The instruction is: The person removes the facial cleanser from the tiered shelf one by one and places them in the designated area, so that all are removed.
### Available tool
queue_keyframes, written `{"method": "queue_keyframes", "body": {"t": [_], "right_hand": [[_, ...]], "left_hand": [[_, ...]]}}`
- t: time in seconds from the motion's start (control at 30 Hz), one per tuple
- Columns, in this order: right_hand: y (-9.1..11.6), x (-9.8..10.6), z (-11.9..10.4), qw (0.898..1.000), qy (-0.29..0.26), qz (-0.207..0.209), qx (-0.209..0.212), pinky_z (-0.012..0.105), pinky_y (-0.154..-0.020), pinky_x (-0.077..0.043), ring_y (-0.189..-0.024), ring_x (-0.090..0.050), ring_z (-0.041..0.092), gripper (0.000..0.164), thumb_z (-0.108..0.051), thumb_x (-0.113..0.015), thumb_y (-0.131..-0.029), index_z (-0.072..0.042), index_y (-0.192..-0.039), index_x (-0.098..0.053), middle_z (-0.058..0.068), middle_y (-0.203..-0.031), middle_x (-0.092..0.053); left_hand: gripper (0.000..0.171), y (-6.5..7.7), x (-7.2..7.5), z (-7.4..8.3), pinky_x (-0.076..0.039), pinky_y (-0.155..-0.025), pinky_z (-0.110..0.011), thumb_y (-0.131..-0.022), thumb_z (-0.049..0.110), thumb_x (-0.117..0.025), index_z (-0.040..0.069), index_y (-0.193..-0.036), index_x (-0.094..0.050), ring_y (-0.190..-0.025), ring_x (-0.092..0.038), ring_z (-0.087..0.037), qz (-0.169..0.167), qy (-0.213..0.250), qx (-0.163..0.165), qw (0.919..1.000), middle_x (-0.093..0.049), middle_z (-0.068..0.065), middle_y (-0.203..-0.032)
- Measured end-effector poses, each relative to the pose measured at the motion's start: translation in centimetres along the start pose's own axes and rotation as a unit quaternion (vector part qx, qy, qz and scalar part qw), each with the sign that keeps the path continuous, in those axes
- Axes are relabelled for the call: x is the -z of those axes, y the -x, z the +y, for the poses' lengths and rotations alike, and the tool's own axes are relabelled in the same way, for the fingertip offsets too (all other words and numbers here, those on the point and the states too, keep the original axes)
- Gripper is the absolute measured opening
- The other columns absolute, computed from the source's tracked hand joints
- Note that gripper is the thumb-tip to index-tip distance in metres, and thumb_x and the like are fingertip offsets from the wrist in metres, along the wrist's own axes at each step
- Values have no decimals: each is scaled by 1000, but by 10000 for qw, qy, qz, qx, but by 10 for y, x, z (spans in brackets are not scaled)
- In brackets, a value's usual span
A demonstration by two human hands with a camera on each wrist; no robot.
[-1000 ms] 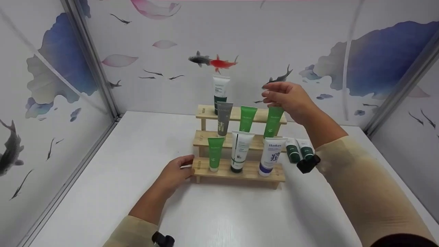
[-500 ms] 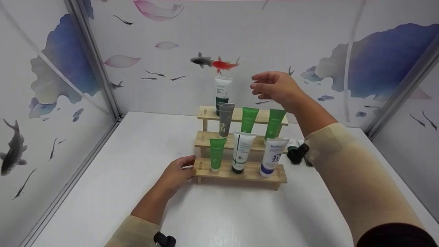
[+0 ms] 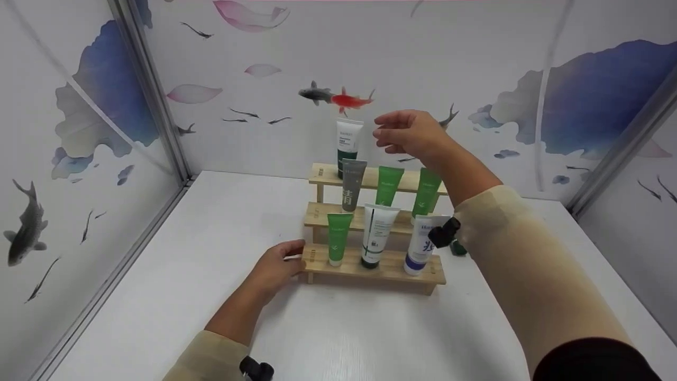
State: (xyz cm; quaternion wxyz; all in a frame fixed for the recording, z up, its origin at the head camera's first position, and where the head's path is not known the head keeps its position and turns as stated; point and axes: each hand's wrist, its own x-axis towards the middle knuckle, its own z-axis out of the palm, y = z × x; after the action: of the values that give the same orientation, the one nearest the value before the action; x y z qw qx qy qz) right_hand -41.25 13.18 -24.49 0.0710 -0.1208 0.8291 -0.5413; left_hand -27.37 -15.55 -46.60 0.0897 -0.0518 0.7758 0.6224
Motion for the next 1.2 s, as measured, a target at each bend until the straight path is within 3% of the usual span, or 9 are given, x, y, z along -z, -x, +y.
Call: {"method": "queue_keyframes", "body": {"t": [0.4,0.67,0.97,1.2], "right_hand": [[-12,-26,-5,9992,85,-401,8,37,-113,-57,-121,-69,24,35,-25,-76,-101,-18,-134,-68,7,-133,-71],[-18,-36,-4,9985,361,-386,-101,37,-110,-60,-127,-70,27,30,-20,-73,-103,-13,-132,-68,8,-132,-72],[-18,-28,-6,9994,286,-199,-94,36,-113,-58,-124,-70,23,39,-23,-73,-103,-14,-140,-66,6,-139,-70],[-12,-8,-13,9999,-41,149,-66,38,-116,-56,-127,-69,24,42,-26,-73,-103,-18,-144,-64,5,-144,-67]], "left_hand": [[55,-2,1,0,-55,-115,-43,-102,10,-61,9,-157,-54,-143,-58,-29,55,-114,37,9999,-56,-11,-157],[55,-1,1,0,-56,-114,-42,-103,8,-61,9,-158,-52,-143,-59,-29,15,-76,75,9999,-56,-11,-157],[56,0,0,-1,-59,-109,-39,-102,6,-61,8,-157,-53,-140,-60,-30,17,-76,-8,10000,-56,-13,-157],[55,2,0,2,-58,-111,-41,-103,7,-61,7,-157,-52,-140,-60,-30,3,-48,-40,10000,-55,-14,-157]]}}
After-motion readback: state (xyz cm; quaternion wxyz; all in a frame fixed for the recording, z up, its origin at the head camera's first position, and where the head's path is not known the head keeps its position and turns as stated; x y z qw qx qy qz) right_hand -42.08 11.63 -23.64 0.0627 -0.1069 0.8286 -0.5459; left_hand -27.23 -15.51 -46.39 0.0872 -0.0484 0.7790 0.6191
